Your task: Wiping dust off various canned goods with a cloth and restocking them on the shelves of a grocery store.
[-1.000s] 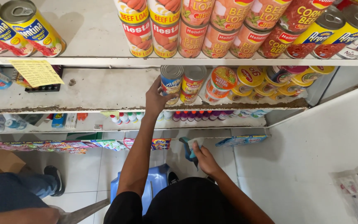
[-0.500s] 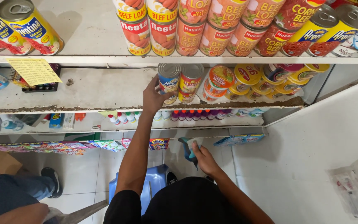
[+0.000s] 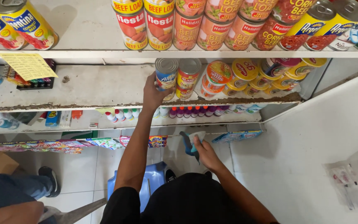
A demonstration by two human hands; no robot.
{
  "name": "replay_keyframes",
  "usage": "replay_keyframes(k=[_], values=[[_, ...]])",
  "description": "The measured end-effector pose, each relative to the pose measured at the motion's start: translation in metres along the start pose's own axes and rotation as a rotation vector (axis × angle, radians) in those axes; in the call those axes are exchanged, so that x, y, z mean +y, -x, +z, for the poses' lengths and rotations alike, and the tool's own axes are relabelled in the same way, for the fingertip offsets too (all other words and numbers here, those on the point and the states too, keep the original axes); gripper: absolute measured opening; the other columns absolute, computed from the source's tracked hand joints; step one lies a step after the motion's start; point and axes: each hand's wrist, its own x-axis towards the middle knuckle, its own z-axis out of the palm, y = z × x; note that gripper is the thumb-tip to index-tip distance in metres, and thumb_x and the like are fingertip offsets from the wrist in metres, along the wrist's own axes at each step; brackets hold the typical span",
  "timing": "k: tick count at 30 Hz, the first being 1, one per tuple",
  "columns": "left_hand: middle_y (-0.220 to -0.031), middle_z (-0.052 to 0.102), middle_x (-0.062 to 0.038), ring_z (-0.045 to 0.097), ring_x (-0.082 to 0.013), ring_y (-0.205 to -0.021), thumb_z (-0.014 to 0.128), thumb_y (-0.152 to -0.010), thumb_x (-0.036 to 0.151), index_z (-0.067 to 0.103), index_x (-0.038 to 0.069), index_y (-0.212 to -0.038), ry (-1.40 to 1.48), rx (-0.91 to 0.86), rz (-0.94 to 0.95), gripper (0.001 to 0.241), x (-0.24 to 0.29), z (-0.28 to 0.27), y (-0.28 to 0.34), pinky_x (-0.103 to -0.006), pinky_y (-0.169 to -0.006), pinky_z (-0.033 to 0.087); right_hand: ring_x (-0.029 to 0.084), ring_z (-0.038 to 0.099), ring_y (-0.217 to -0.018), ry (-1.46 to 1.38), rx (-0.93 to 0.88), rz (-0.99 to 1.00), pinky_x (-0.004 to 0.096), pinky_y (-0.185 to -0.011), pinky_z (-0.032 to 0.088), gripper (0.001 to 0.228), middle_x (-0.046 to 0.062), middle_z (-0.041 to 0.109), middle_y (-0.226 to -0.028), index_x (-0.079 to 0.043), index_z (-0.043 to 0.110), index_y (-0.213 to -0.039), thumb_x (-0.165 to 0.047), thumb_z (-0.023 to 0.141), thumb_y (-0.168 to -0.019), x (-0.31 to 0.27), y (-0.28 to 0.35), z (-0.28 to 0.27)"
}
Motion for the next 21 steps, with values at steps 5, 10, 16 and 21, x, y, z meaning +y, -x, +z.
replay_keyframes(k=[5, 10, 16, 21], values=[[-0.133, 0.054, -0.022, 0.054, -0.0402, -0.129, 0.099, -0.065, 0.027, 0.043, -0.003, -0.147, -0.004, -0.002, 0.010, 0.103, 0.005, 0.000, 0.002, -0.0507, -0.107, 0.052, 0.018, 0.054, -0.082, 0.042, 0.034, 0.005, 0.034, -0.080, 0.045, 0.054, 0.000, 0.054, -0.081, -0.014, 0.059, -0.082, -0.058, 0.043, -0.109, -0.008, 0.004, 0.000], [-0.134, 0.052, -0.024, 0.052, -0.0425, -0.131, 0.099, -0.064, 0.027, 0.040, -0.004, -0.149, 0.019, -0.012, 0.025, 0.108, 0.006, -0.001, 0.003, -0.0529, -0.108, 0.051, 0.021, 0.052, -0.082, 0.062, 0.084, 0.020, 0.037, -0.079, 0.043, 0.058, 0.001, 0.051, -0.082, -0.012, 0.058, -0.084, -0.063, 0.043, -0.107, 0.013, -0.009, -0.013], [-0.145, 0.041, -0.027, 0.039, -0.0458, -0.141, 0.099, -0.065, 0.030, 0.030, -0.003, -0.155, 0.051, -0.005, 0.007, 0.118, 0.003, -0.001, 0.010, -0.0534, -0.118, 0.040, 0.021, 0.056, -0.085, 0.069, 0.110, -0.004, 0.039, -0.085, 0.045, 0.057, 0.003, 0.056, -0.083, -0.010, 0.063, -0.086, -0.059, 0.044, -0.108, 0.010, -0.010, -0.018], [-0.152, 0.034, -0.029, 0.028, -0.0477, -0.147, 0.098, -0.069, 0.018, 0.021, -0.001, -0.158, 0.162, 0.111, -0.068, 0.119, 0.003, 0.002, 0.042, -0.0538, -0.121, 0.032, 0.022, 0.058, -0.097, 0.077, 0.117, 0.003, 0.039, -0.092, 0.045, 0.055, 0.007, 0.063, -0.093, -0.007, 0.067, -0.093, -0.054, 0.042, -0.110, 0.025, -0.019, -0.024]])
